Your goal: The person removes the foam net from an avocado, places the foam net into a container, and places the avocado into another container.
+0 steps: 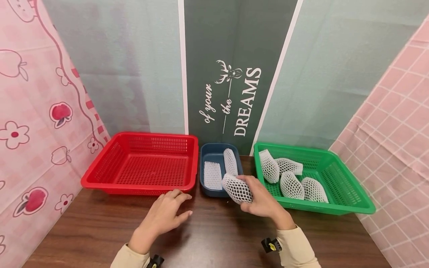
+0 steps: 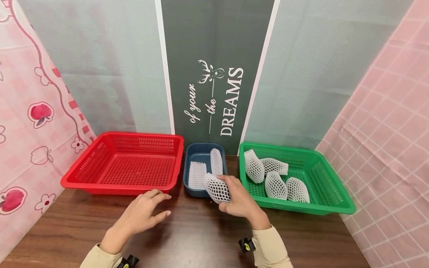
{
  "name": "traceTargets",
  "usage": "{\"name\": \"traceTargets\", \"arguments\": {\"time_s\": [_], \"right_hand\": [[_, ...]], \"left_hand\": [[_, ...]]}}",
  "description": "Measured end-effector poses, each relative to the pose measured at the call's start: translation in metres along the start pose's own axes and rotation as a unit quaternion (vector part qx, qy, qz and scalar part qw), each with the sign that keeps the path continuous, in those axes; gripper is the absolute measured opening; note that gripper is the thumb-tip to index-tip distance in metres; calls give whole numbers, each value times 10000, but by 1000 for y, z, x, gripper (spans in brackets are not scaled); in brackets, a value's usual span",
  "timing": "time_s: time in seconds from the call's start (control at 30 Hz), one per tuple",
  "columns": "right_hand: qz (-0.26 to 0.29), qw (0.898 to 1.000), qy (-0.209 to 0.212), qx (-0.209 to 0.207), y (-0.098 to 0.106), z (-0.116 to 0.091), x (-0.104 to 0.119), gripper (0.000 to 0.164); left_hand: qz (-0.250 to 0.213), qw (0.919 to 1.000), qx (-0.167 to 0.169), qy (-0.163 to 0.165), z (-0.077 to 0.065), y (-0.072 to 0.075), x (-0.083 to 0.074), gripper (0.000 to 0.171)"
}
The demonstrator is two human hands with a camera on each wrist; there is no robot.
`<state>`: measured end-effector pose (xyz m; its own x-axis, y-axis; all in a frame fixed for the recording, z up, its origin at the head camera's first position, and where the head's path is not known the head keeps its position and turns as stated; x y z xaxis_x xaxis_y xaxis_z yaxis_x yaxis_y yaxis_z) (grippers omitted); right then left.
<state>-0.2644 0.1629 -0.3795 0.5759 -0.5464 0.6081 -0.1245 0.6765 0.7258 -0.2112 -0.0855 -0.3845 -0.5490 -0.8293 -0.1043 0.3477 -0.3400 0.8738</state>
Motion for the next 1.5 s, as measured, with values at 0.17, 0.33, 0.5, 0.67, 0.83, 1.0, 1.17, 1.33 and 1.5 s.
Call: {"name": "traceTargets", "arguments": {"time_s": [0.17, 0.33, 0.5, 0.67, 0.83, 1.0, 1.17, 1.33, 1.5], "right_hand": [[-6, 10000, 80, -21, -5, 0, 0, 73], [64, 10000, 52, 21, -12, -1, 0, 71], [273, 9995, -87, 152, -21, -2, -2, 70], [264, 9994, -62, 207, -29, -3, 0, 72], [273, 9991, 64, 310, -37, -3, 2, 73], [158, 9991, 52, 401, -43, -2, 1, 72], [106, 9986, 113, 500, -48, -2, 2, 72], [-5, 9983, 221, 544, -52, -2, 4, 71], [-105, 9983, 232, 531, -56, -2, 4, 69]], "left_hand": [[-28, 9999, 70, 82, -3, -2, 5, 37], [-115, 9997, 193, 107, -5, -6, 8, 37], [-306, 9991, 235, 149, -8, -9, 13, 36], [-435, 9984, 277, 242, -11, -14, 19, 36], [-532, 9972, 386, 356, -13, -20, 23, 37], [-612, 9959, 539, 396, -13, -27, 25, 37], [-592, 9956, 586, 428, -14, -31, 26, 37], [-511, 9954, 624, 509, -16, -34, 30, 38], [-533, 9932, 785, 681, -17, -38, 35, 38]]}}
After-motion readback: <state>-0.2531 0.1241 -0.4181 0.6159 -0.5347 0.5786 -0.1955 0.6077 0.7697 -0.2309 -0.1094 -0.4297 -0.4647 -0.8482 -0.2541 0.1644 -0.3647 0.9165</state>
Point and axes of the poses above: each hand's wrist, its own z-axis towards the middle knuckle, its own y-axis out of the back of the hand, x = y × z, the point moved 7 cm from there along z, towards the middle knuckle, and after that the axes turned 7 degrees about z, right-handed, at the moved point
